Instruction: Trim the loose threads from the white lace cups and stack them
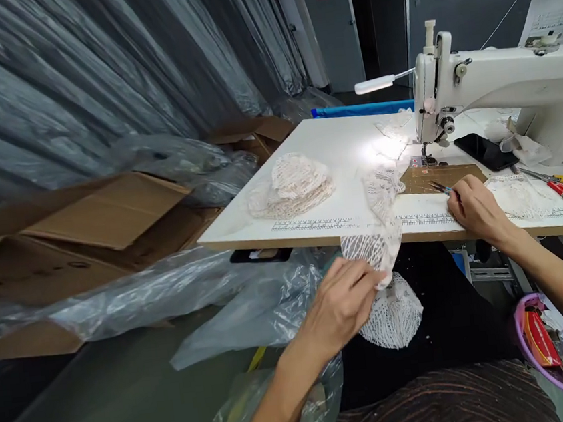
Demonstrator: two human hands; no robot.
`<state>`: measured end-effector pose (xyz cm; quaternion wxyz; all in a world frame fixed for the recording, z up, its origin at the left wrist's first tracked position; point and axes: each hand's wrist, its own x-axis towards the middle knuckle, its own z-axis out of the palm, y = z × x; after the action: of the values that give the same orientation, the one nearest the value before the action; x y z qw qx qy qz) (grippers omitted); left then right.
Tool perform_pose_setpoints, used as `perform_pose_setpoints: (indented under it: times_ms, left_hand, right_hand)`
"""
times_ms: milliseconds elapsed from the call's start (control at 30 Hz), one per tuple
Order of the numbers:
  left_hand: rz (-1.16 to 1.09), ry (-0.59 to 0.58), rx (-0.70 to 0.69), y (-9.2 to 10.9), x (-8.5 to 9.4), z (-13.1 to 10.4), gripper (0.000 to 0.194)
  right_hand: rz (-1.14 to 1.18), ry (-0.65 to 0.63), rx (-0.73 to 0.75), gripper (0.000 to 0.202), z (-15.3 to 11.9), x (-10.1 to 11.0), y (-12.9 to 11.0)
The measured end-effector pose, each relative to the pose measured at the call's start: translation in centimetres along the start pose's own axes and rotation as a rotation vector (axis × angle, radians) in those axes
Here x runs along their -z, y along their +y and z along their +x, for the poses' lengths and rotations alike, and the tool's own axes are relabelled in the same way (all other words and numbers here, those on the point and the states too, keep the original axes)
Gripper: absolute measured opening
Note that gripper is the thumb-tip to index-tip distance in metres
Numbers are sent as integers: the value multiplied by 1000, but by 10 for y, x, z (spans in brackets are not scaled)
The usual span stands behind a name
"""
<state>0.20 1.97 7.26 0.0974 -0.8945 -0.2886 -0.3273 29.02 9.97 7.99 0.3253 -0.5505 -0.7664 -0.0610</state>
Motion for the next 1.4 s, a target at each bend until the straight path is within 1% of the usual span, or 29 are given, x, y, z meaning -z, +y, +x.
perform_pose_setpoints:
  times_ms: [67, 100, 167, 233, 300, 367, 433, 533, 600, 633, 667, 700, 767, 800, 833, 900, 967, 1033, 1100, 1200, 1267, 1333, 1400]
  left_hand:
    - [-86, -78, 54, 19, 19, -20, 25]
    - [-121, -119, 90, 29, 27, -28, 25]
    - [-170, -176, 148, 44, 37, -41, 26]
    - [-200, -187, 176, 56, 38, -48, 26]
    - [-217, -139, 170, 64, 29, -49, 25]
    - [-220, -76, 148, 70, 16, -47, 20]
    - [-213, -32, 122, 76, 1, -43, 16]
    - [-214, -26, 79, 83, -19, -38, 15]
    - [-288, -36, 66, 82, -28, -39, 14]
    - [-352, -23, 82, 78, -31, -40, 11]
    - [-421, 8, 121, 72, -34, -41, 7]
    - [-484, 50, 191, 64, -37, -43, 4]
    - [-573, 131, 410, 45, -43, -45, 7]
    - [-624, 138, 534, 36, -47, -46, 12]
    - [-710, 112, 643, 27, -51, -45, 22]
    - [-976, -4, 806, 17, -61, -43, 45]
    - [-1256, -133, 911, 16, -70, -40, 60]
    - [-1422, -192, 1003, 22, -77, -38, 64]
    - [-1457, -170, 1090, 30, -78, -38, 57]
    - [-1368, -79, 1175, 36, -73, -40, 47]
    - [-1282, -57, 1187, 36, -68, -42, 45]
    - [-1208, -59, 1179, 35, -62, -42, 43]
    - [-1156, -64, 1151, 34, -58, -41, 41]
  right_hand:
    - [255, 55, -67, 16, -14, 9, -15]
    - [416, 47, -117, 14, -23, 13, -25]
    - [737, -34, -225, 13, -41, 18, -47]
    - [955, -154, -298, 17, -60, 18, -68]
    - [1040, -298, -347, 20, -77, 11, -86]
    - [1042, -452, -414, 26, -91, 0, -98]
    - [992, -568, -473, 32, -100, -9, -105]
    - [937, -630, -483, 31, -107, -18, -107]
    - [945, -636, -470, 28, -108, -19, -103]
    - [959, -641, -463, 28, -107, -19, -100]
    - [979, -645, -456, 29, -107, -19, -97]
    - [1005, -648, -451, 29, -107, -20, -94]
    - [1065, -644, -444, 30, -107, -21, -89]
    - [1090, -638, -447, 29, -107, -21, -88]
    - [1109, -634, -454, 28, -107, -22, -87]
    - [1132, -633, -463, 27, -109, -23, -88]
    - [1134, -644, -455, 28, -110, -24, -88]
    - [1107, -661, -425, 31, -112, -24, -88]
    - [1026, -675, -397, 34, -111, -24, -85]
    - [852, -645, -360, 41, -107, -24, -82]
    - [765, -615, -316, 51, -102, -25, -81]
    - [706, -616, -260, 59, -97, -28, -83]
    - [661, -631, -210, 60, -92, -32, -86]
